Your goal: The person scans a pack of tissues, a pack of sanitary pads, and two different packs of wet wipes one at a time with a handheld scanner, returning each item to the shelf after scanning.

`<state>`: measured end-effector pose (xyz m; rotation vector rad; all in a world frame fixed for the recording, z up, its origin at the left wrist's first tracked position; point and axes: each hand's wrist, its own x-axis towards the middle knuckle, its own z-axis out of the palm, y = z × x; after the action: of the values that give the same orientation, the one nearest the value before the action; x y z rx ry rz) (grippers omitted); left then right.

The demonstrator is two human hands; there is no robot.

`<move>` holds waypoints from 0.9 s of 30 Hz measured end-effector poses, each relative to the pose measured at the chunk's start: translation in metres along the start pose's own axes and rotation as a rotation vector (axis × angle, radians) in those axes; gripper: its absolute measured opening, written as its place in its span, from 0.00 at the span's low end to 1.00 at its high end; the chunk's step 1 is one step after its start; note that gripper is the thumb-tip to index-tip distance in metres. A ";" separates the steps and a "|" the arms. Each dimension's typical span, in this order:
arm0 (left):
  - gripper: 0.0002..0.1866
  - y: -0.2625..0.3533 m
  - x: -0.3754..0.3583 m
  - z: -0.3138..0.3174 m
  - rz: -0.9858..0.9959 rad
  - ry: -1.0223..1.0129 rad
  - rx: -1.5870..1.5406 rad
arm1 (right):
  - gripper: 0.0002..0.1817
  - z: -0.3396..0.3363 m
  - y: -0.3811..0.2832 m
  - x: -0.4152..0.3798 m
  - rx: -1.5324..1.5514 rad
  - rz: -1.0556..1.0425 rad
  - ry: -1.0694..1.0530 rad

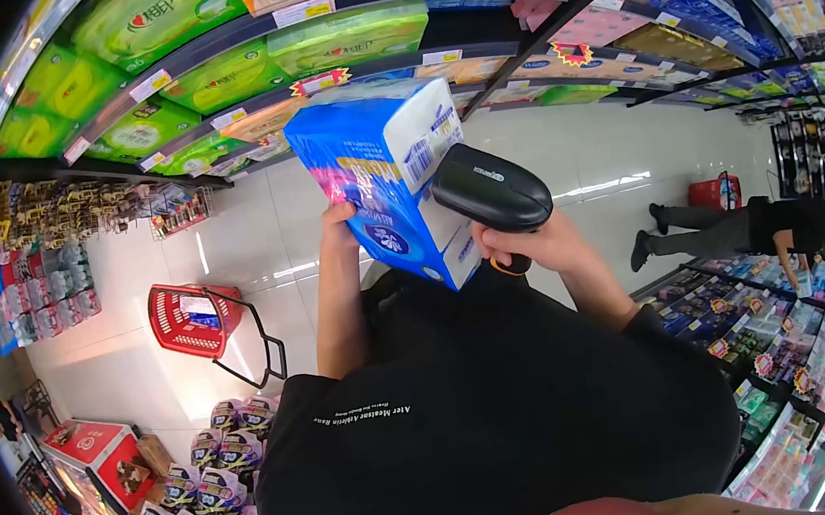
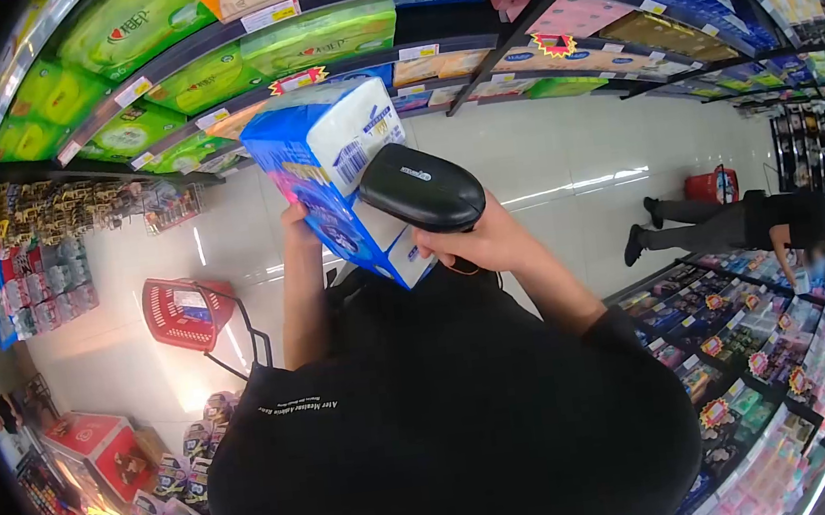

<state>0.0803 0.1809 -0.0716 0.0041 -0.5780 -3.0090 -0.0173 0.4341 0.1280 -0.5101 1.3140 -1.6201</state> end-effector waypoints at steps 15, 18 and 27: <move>0.40 0.013 -0.026 -0.006 -0.027 0.027 0.009 | 0.15 0.037 0.013 -0.005 -0.071 -0.048 0.072; 0.39 0.010 -0.025 -0.012 -0.032 0.011 -0.024 | 0.15 0.039 0.012 -0.001 -0.073 -0.072 0.055; 0.38 0.005 -0.018 -0.016 -0.067 -0.024 -0.063 | 0.12 0.036 0.016 -0.005 0.021 -0.025 0.113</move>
<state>0.0994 0.1721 -0.0847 -0.0165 -0.4949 -3.0947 0.0197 0.4205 0.1270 -0.4290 1.3764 -1.7022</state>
